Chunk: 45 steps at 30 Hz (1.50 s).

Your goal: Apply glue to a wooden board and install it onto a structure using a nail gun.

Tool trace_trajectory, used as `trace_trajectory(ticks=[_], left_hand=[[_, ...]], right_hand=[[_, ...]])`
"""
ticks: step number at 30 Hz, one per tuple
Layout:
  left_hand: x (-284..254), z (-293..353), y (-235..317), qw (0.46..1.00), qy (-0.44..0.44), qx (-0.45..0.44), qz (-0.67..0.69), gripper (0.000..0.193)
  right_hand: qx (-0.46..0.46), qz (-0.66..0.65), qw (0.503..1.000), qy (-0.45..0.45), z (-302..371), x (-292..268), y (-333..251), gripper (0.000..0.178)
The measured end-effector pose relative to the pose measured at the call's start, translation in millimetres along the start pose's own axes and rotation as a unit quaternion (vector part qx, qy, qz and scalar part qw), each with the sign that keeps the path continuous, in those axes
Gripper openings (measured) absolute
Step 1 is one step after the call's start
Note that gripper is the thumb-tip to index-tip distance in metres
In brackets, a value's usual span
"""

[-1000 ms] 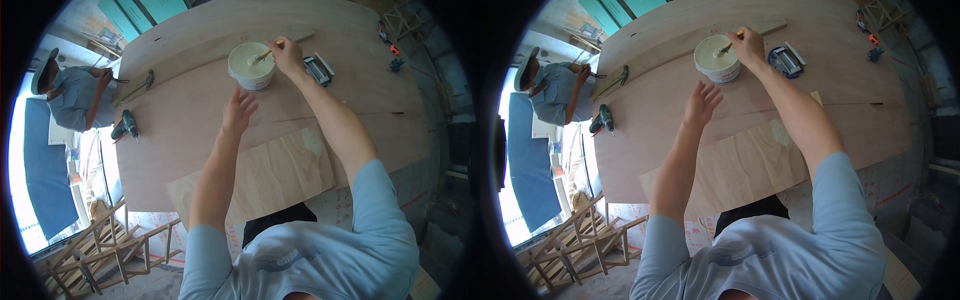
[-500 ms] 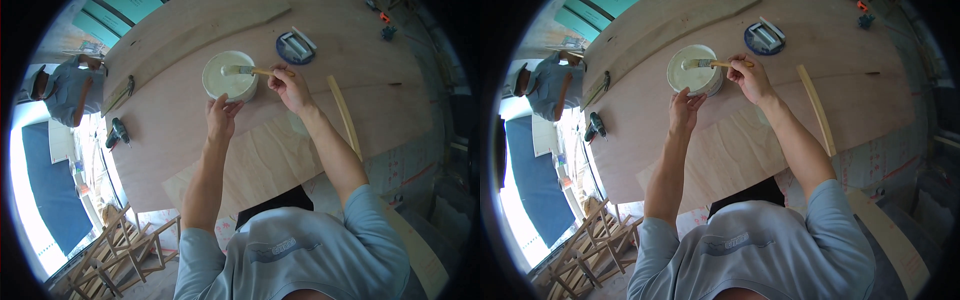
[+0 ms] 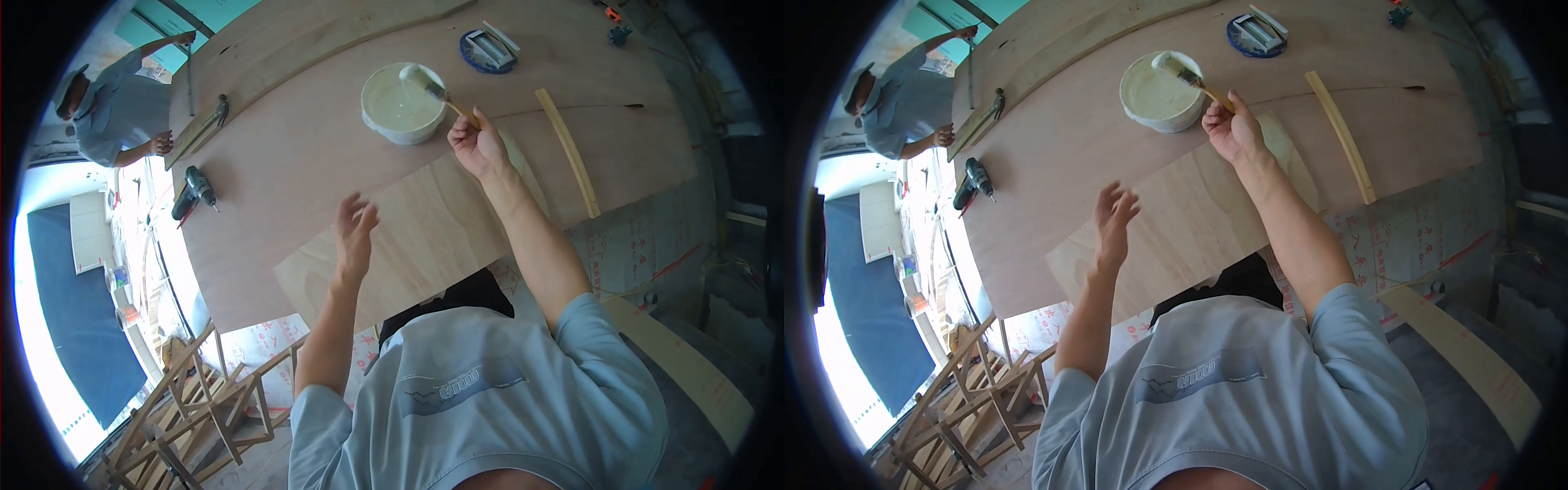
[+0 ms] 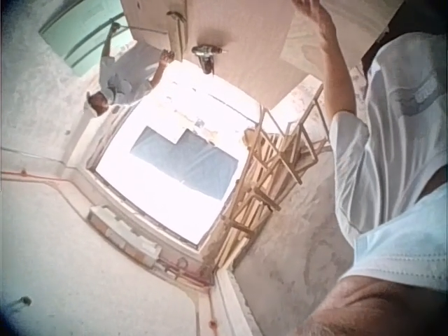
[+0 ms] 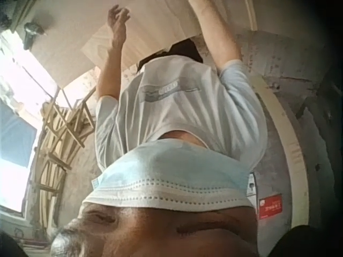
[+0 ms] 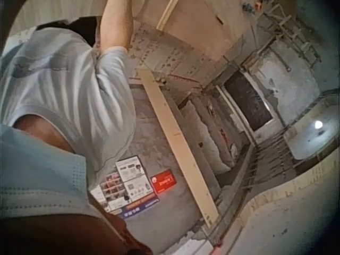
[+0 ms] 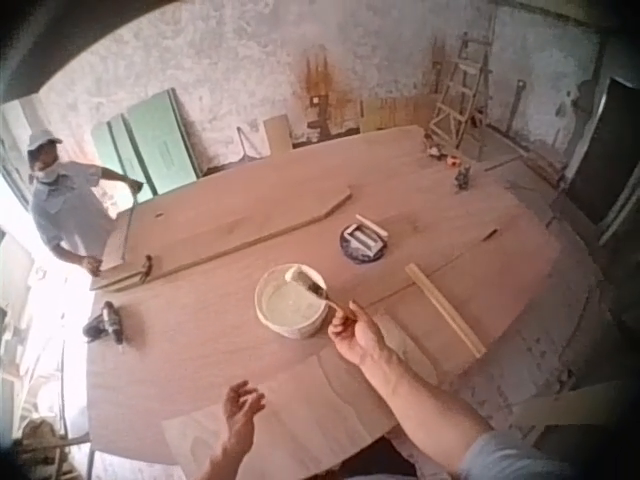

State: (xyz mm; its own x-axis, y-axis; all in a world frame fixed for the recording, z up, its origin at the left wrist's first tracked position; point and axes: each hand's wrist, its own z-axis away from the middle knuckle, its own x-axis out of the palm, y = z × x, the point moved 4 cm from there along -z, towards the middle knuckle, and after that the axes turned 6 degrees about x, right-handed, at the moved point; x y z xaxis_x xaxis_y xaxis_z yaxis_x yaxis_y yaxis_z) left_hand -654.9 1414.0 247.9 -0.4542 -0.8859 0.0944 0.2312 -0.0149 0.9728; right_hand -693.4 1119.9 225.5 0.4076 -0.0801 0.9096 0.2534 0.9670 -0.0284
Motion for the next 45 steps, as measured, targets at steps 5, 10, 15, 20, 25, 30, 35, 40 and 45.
trace_trajectory(ticks=[5,10,15,20,25,30,35,40,45], left_hand=[[-173.0,139.8,-45.0,0.958,0.236,0.064,-0.152,0.035],[-266.9,228.4,-99.2,0.932,0.329,-0.069,-0.136,0.043],[-253.8,232.2,-119.8,0.963,0.157,-0.201,0.085,0.039],[-261.6,219.2,-139.9,0.980,0.126,-0.151,0.023,0.027],[-254.9,214.4,-129.4,0.974,0.115,-0.184,0.060,0.030],[-244.6,219.9,-107.2,0.959,0.176,-0.197,0.106,0.037],[-229.8,222.3,-80.8,0.960,0.097,-0.221,0.140,0.037],[-239.8,222.5,-103.5,0.947,0.118,-0.286,0.091,0.043],[-237.8,220.8,-110.5,0.945,0.113,-0.299,0.074,0.041]], right_hand=[[-0.076,0.142,0.984,-0.070,27.9,13.9,9.1,0.006],[-0.168,0.393,0.902,-0.065,41.5,24.9,-4.1,0.011],[-0.200,0.458,0.866,-0.016,26.8,31.4,19.2,0.010],[-0.151,0.310,0.938,-0.028,21.9,34.9,36.8,0.017],[-0.110,0.100,0.988,-0.042,1.8,11.8,27.9,0.040],[-0.086,0.010,0.982,-0.170,73.5,52.2,66.2,0.030],[-0.142,0.084,0.972,-0.170,227.2,44.1,39.8,0.018],[-0.258,0.259,0.929,-0.058,337.2,-15.1,-6.1,0.011],[-0.307,0.373,0.866,0.130,367.5,-75.9,-27.8,0.017]])
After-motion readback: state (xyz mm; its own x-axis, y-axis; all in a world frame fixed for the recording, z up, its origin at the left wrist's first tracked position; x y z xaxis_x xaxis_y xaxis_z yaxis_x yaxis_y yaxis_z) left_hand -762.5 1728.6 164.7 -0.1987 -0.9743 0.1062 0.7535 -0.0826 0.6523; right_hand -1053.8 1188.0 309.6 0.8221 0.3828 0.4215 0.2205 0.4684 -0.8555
